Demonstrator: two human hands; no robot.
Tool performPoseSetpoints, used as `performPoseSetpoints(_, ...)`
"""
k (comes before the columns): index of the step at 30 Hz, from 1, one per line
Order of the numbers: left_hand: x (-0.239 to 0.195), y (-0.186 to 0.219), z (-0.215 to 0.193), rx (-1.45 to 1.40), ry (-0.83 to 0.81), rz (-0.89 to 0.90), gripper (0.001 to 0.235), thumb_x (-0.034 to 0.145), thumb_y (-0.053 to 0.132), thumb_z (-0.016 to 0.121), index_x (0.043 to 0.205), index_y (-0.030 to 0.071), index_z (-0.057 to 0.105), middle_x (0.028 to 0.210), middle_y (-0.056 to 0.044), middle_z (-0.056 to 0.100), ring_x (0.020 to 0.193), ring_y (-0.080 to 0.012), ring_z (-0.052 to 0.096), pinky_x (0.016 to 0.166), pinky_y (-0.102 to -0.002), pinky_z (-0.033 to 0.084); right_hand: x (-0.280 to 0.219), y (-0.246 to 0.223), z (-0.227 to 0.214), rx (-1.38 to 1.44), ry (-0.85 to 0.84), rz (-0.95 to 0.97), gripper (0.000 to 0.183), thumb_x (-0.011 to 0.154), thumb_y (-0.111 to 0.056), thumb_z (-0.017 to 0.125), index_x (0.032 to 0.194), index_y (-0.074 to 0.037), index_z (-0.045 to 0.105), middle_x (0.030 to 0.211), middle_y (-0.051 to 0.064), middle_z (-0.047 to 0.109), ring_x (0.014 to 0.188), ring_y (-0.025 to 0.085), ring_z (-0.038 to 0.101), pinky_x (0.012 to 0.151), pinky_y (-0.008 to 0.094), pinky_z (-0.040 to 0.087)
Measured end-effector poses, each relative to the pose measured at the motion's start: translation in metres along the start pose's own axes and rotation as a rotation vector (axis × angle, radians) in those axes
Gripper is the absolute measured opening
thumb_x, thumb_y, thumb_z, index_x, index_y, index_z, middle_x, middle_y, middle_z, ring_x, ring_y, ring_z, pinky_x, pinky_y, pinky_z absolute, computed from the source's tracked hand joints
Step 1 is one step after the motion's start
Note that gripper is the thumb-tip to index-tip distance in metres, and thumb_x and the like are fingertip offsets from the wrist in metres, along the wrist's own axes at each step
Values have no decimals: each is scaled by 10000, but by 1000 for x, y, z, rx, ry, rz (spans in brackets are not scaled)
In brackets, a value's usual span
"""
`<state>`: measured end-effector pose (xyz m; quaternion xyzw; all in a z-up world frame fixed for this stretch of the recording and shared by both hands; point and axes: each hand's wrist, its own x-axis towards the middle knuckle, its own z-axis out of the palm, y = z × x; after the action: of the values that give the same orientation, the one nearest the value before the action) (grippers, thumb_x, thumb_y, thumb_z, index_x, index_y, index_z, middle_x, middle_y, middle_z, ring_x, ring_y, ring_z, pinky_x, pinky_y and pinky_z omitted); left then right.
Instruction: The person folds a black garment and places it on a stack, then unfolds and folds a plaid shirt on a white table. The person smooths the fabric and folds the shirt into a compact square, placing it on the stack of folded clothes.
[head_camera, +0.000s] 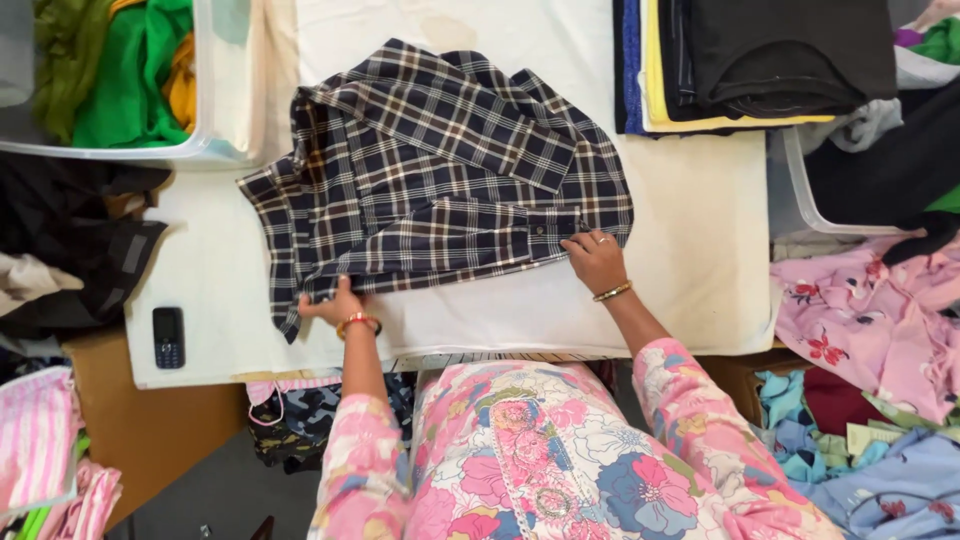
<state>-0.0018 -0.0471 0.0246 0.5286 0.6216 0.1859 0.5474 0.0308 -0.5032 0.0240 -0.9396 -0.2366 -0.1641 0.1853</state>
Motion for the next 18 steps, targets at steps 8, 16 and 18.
performPoseSetpoints(8,26,-3,-21,-110,-23,380,814,745,-193,735,1389,138,363,1431,-215,497,1133,-322,673,893,-322,606,7,-17,-44,175,18,-30,237,765,-32,747,992,-102,749,923,39,670,853,249,629,782,397,522)
performPoseSetpoints(16,-3,23,1,592,442,365,880,681,82,909,1354,159,348,1384,-211,400,1281,-474,394,885,-728,400,33,-30,-48,200,-196,112,342,631,-10,675,938,-126,773,920,67,696,875,301,641,720,439,502)
performPoseSetpoints(18,-31,61,18,617,331,912,815,714,81,817,1418,182,419,1291,-189,457,1231,-427,403,934,-658,349,50,-19,-47,311,-165,206,303,658,-20,663,925,-120,766,937,64,710,889,302,640,760,436,512)
